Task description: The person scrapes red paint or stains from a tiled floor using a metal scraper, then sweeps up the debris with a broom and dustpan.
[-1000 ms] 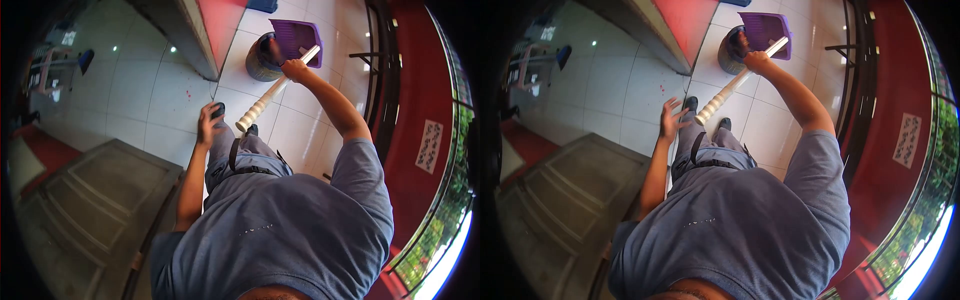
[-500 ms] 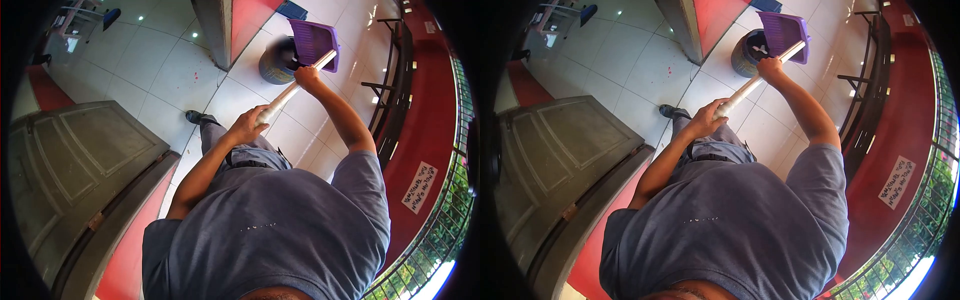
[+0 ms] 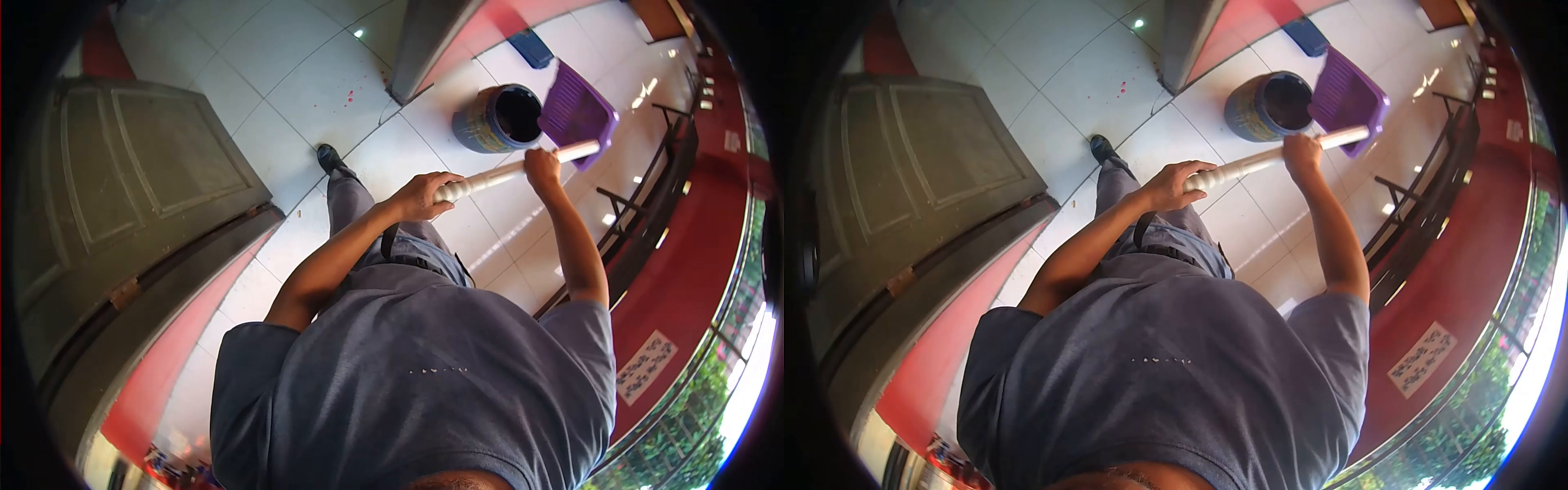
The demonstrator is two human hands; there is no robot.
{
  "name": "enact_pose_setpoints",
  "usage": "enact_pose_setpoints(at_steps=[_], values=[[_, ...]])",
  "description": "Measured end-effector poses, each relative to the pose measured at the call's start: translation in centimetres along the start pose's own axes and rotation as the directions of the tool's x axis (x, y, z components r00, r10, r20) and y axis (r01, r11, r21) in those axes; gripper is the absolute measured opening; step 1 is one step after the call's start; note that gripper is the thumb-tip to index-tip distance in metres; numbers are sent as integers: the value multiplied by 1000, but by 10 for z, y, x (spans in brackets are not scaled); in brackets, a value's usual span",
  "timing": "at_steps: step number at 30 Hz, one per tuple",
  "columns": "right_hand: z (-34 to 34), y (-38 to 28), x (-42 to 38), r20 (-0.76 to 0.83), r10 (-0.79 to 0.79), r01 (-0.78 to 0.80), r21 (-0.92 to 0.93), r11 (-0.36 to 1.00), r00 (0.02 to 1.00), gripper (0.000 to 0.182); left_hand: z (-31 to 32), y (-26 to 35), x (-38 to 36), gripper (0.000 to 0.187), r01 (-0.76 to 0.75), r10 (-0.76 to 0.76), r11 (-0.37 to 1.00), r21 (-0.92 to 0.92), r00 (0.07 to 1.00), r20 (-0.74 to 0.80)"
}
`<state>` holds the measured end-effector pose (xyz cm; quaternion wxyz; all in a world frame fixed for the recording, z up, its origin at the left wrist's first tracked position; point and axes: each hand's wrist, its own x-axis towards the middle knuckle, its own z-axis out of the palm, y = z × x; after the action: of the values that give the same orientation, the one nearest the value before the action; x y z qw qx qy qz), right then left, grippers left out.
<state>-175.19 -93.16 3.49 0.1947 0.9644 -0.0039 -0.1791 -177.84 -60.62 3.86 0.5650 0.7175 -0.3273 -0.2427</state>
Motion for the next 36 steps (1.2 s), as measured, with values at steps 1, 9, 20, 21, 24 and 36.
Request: enact_pose_setpoints(at_steps=[1, 9, 20, 21, 24, 36], values=[[2, 4, -5, -55, 8, -6, 39, 999, 998, 11, -8, 3, 1, 44, -35, 36, 999, 19, 997, -71], [-102, -8, -81, -183, 116, -28, 423, 906, 976, 19, -84, 89, 5, 37, -387, 156, 858, -337, 822, -548], [-204, -270, -23, -111, -211, 179, 926, 333, 971, 29, -247, 59, -45, 42, -334, 190, 820, -465, 925, -329], [-213, -289, 0, -112, -263, 196, 927, 320, 958, 29, -262, 52, -54, 41, -315, 158, 819, -480, 928, -339], [-241, -339, 70, -134, -393, 271, 909, 318, 910, 30, -318, 35, -72, 36, -355, 142, 870, -342, 844, -517], [-381, -516, 332, -281, -473, 483, 787, 384, 835, 26, -559, -23, -52, 27, -49, 103, 995, 90, 482, -870]])
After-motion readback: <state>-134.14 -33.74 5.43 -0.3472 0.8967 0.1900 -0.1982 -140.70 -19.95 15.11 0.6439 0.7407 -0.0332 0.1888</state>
